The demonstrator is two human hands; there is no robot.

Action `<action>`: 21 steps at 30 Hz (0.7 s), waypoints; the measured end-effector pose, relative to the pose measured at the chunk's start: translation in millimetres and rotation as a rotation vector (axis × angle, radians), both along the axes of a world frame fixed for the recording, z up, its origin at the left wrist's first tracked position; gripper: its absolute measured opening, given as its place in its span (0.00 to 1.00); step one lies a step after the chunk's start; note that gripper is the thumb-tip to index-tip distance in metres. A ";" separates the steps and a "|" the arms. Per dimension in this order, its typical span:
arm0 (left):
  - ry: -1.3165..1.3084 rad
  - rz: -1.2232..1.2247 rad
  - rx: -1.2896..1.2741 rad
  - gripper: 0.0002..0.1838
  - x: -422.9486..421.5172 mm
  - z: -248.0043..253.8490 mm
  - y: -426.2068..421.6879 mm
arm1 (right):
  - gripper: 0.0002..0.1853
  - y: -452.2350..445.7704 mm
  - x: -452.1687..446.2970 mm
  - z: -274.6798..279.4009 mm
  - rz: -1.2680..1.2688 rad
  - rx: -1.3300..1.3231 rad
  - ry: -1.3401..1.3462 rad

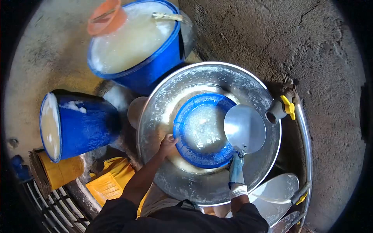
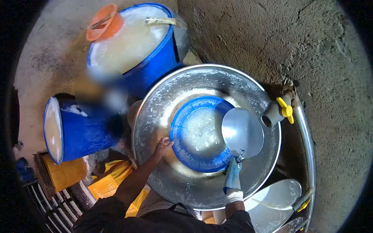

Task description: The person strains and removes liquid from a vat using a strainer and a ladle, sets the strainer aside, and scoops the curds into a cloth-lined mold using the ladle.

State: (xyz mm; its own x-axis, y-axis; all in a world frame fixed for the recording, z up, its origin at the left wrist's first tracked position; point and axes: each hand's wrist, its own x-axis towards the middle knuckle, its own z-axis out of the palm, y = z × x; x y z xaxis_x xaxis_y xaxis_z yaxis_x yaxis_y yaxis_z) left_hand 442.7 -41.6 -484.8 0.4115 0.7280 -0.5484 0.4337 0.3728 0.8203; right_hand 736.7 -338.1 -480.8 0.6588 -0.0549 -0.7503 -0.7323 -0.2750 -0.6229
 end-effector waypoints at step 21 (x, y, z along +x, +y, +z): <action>0.289 0.299 -0.709 0.29 20.3 -100.9 -39.4 | 0.21 34.9 126.3 -64.5 0.595 -0.704 -0.588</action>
